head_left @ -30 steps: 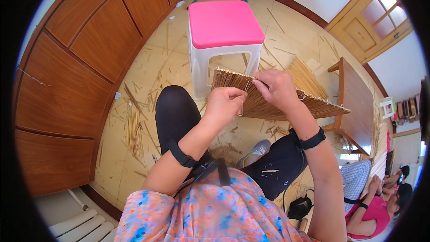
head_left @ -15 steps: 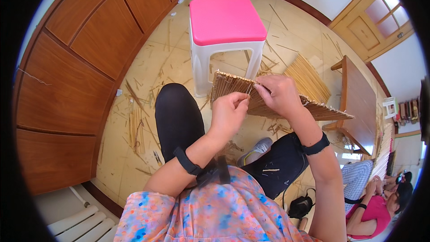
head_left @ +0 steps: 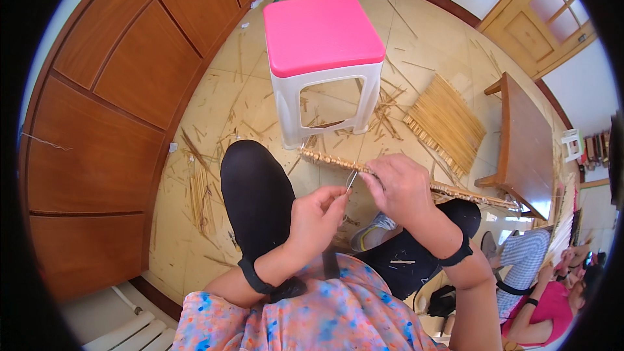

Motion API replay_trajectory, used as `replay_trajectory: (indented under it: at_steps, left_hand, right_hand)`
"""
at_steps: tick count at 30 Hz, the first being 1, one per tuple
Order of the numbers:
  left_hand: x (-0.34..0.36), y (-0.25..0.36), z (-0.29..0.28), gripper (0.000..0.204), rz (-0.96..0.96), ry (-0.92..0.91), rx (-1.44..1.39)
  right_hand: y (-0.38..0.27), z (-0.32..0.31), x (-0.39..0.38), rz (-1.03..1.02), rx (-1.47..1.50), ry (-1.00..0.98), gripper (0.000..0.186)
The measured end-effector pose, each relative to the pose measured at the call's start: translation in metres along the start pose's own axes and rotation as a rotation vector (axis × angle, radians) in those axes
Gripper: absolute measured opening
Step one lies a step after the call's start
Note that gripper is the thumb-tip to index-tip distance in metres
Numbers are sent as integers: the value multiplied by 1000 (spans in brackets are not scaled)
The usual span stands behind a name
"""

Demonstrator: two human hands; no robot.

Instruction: The person weaves a straw mat by threading twine through a series of parallel straw stalks, tying off sections and handling several mats throughout the process.

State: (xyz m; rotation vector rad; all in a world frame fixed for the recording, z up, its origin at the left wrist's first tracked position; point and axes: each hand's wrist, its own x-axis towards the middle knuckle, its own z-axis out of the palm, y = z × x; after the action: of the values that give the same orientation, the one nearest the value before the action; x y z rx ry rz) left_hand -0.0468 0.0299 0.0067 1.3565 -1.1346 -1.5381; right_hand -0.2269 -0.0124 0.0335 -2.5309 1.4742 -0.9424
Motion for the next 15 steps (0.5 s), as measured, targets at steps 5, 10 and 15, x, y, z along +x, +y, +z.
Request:
replay_trajectory:
  at_steps: [5,10,15]
  left_hand:
    - [-13,-7,-3,15,-33,2,-10]
    - [-14,-13,1,15,71,16,26]
    - [-14,-12,2,15,99,22,39]
  right_hand:
    - [-7,-1,-8,-16,5,-4,19]
    - [-9,-3,-9,-28,-22,-7,21]
    - [-9,-5,-8,-55,-21,-5,20]
